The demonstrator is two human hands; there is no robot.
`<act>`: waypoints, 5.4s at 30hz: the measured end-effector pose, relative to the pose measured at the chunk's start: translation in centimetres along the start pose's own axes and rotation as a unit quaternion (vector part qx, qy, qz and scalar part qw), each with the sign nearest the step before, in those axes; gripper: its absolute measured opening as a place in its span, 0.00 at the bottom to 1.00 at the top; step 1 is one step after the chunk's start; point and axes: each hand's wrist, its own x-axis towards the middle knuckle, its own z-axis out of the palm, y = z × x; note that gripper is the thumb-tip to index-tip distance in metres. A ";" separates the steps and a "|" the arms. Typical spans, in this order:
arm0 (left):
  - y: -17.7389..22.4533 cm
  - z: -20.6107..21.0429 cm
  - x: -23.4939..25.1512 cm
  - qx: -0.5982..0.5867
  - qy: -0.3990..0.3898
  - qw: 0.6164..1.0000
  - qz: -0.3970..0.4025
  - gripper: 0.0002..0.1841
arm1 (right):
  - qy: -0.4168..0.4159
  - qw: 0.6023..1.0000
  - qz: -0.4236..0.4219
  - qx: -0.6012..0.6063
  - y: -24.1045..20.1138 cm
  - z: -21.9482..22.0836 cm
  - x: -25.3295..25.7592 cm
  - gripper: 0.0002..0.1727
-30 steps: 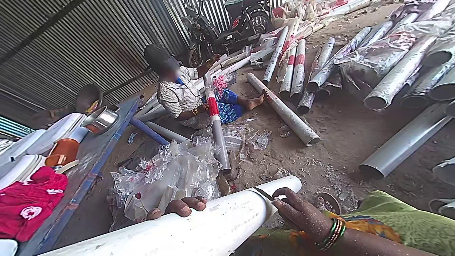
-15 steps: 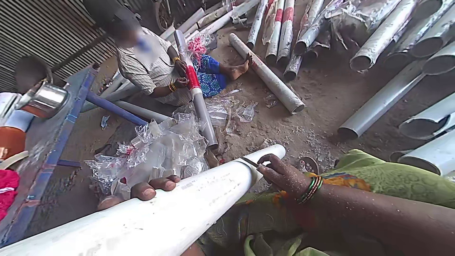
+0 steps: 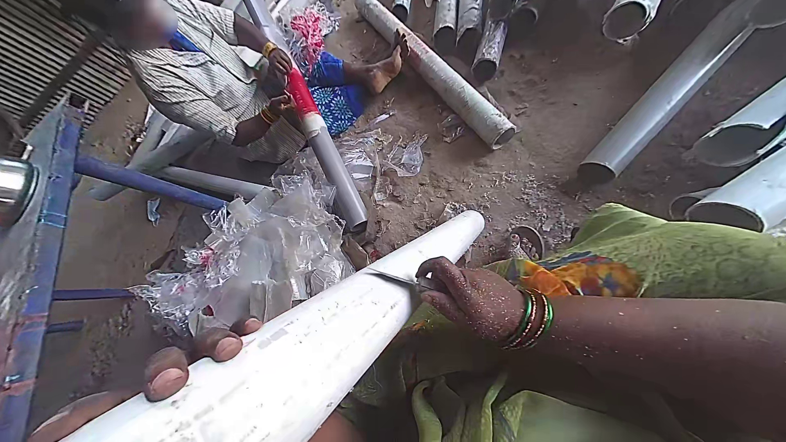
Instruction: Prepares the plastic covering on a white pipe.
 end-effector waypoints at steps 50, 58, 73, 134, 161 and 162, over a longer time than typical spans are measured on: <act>-3.8 -5.5 -2.6 -0.062 -0.013 0.981 0.181 0.24 | -0.180 0.949 0.258 0.013 1.9 -1.9 3.6 0.25; -3.9 -5.6 -2.6 -0.046 -0.019 0.981 0.189 0.24 | -0.178 0.952 0.249 0.013 1.8 -2.0 3.5 0.24; -4.1 -5.0 -2.6 -0.055 0.001 0.978 0.199 0.25 | -0.183 0.951 0.250 0.011 1.6 -2.0 3.4 0.24; -4.0 -4.4 -2.3 -0.041 0.019 0.978 0.205 0.24 | -0.179 0.954 0.240 0.016 1.6 -2.0 3.2 0.24; -3.8 -3.6 -2.1 -0.052 0.042 0.978 0.197 0.22 | -0.179 0.955 0.235 0.019 1.5 -2.0 3.2 0.24; -3.8 -3.6 -2.1 -0.051 0.043 0.978 0.198 0.23 | -0.180 0.955 0.234 0.020 1.5 -2.0 3.2 0.24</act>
